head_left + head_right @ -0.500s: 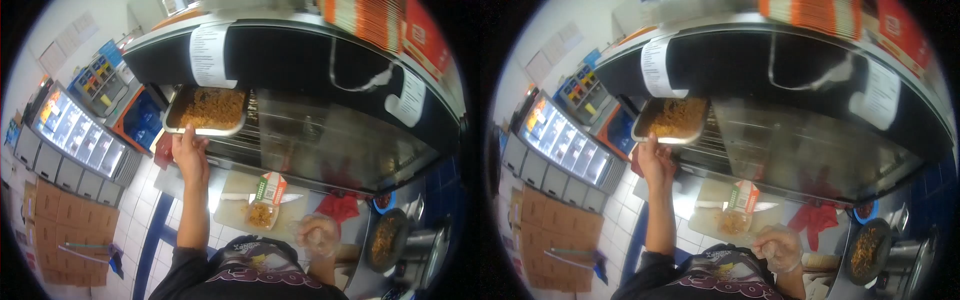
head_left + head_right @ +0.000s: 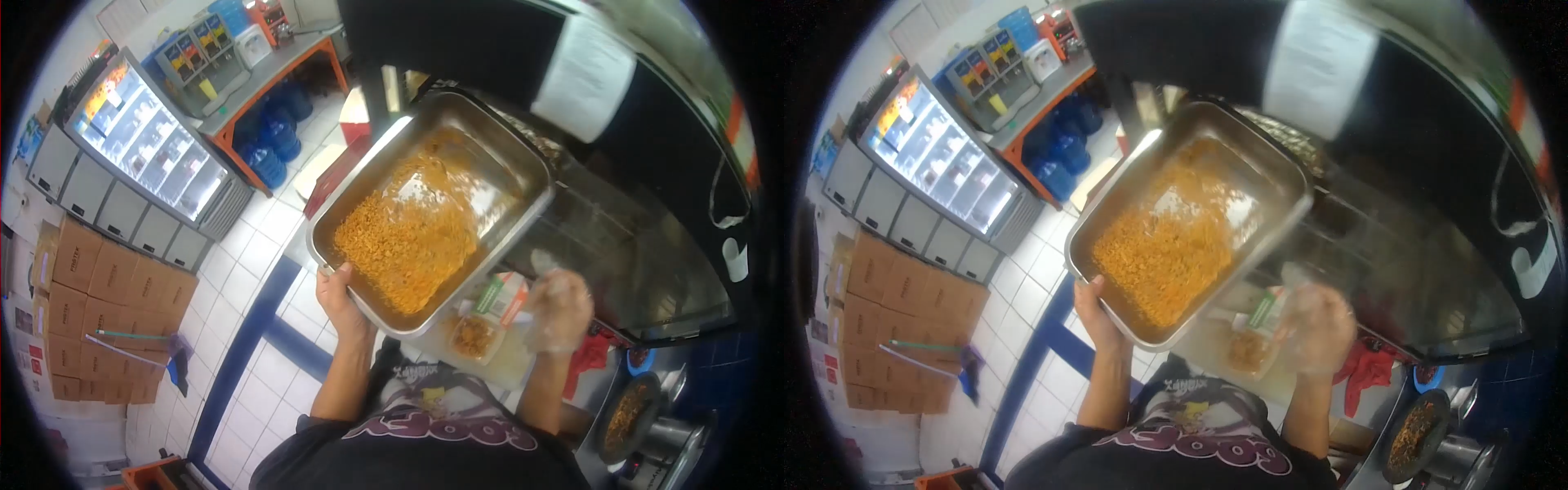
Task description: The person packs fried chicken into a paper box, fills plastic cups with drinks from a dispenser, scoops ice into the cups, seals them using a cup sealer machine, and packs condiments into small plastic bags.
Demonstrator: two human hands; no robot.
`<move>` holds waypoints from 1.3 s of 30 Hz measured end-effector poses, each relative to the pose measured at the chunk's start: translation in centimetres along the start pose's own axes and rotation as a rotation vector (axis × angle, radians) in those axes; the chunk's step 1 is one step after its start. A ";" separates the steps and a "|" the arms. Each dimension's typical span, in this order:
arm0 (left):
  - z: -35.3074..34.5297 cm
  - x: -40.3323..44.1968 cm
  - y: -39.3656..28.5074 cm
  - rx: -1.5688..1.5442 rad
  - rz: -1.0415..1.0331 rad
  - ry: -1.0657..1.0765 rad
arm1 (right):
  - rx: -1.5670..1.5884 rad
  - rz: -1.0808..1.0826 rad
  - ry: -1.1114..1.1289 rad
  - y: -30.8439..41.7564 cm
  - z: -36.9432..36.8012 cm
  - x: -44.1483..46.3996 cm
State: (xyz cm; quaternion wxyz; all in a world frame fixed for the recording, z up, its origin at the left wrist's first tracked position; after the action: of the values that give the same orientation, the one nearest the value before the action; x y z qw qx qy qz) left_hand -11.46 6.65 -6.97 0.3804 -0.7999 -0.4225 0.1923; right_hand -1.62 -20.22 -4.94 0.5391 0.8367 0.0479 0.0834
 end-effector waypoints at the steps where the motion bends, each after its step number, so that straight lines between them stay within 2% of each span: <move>1: 1.7 0.4 -0.6 0.031 -0.010 -0.016 | -0.107 0.132 -0.081 -0.5 -1.0 0.1; 2: 3.2 0.7 -1.0 0.034 0.003 -0.039 | -0.218 0.264 -0.154 -1.2 -2.1 -0.1; 4: 6.4 1.0 -2.1 0.104 0.047 -0.031 | -0.212 0.145 -0.138 -1.4 -5.8 -1.6; 5: 8.5 1.2 -2.3 0.128 0.136 -0.044 | -0.405 0.372 -0.068 -2.1 -7.1 -2.2; 8: 12.9 1.2 -1.3 0.115 0.200 -0.068 | -0.803 0.605 0.211 -2.5 -12.0 -3.0; 10: 15.0 1.3 -0.6 0.095 0.252 -0.050 | -1.198 0.408 0.640 -4.5 -15.5 -2.8; 11: 15.8 1.4 -0.2 0.121 0.298 -0.069 | -1.217 0.381 0.638 -6.1 -16.5 -3.1; 13: 16.6 1.3 0.5 0.142 0.361 -0.091 | -1.380 0.000 0.660 -10.4 -17.3 -3.9; 14: 16.9 1.4 0.8 0.165 0.386 -0.086 | -1.392 -0.015 0.658 -11.9 -18.0 -4.1; 16: 17.9 1.3 1.2 0.192 0.428 -0.076 | -1.448 -0.269 0.702 -14.2 -19.0 -4.7; 17: 18.4 1.4 1.5 0.197 0.448 -0.054 | -1.450 -0.280 0.688 -14.5 -19.5 -5.0; 19: 18.9 1.6 1.6 0.201 0.487 -0.009 | -1.341 -0.428 0.815 -14.9 -20.1 -5.4; 20: 19.2 1.9 1.4 0.209 0.496 0.003 | -1.344 -0.440 0.785 -15.4 -19.9 -5.9; 22: 19.3 2.6 1.4 0.216 0.521 0.047 | -1.296 -0.081 0.785 -16.8 -19.4 -6.9; 26: 19.3 2.9 1.4 0.281 0.533 0.096 | -1.449 -0.244 0.739 -17.6 -20.6 -7.8; 28: 19.3 3.1 1.6 0.357 0.483 0.101 | -1.340 -0.133 0.856 -20.7 -19.3 -9.1; 29: 19.0 3.1 1.3 0.382 0.488 0.093 | -1.344 -0.145 0.812 -21.8 -18.9 -9.4; 31: 19.1 3.3 0.8 0.462 0.481 0.088 | -1.174 -0.028 0.904 -23.0 -18.8 -9.9; 32: 21.3 3.7 1.2 0.456 0.500 0.161 | -1.184 -0.042 0.851 -22.7 -18.7 -9.5; 34: 20.6 3.7 1.2 0.347 0.498 0.157 | -0.901 -0.161 0.850 -21.8 -18.5 -8.6; 35: 20.9 3.9 1.1 0.357 0.504 0.166 | -0.780 -0.122 0.721 -21.7 -18.1 -8.5; 36: 21.2 4.0 1.1 0.365 0.506 0.168 | -0.775 -0.124 0.694 -21.4 -18.0 -8.0; 38: 20.4 3.9 1.2 0.379 0.525 0.183 | -0.907 -0.254 0.790 -20.7 -17.8 -6.7; 39: 20.2 4.0 1.5 0.388 0.528 0.182 | -0.984 -0.111 0.810 -20.9 -17.4 -6.5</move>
State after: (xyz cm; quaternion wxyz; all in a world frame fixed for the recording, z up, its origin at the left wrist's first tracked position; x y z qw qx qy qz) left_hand -21.12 18.38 -20.89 0.4987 -0.8082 -0.1206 0.2891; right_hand -11.08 2.93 -17.51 0.8029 0.3899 0.2472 0.3771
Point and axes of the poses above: each hand's wrist, its own x-axis towards the middle knuckle, its own z-axis out of the back of the hand, y = z × x, the point moved 1 cm from there along x, towards the middle knuckle, and after that the axes turned 3 degrees about x, right-handed, at the moved point
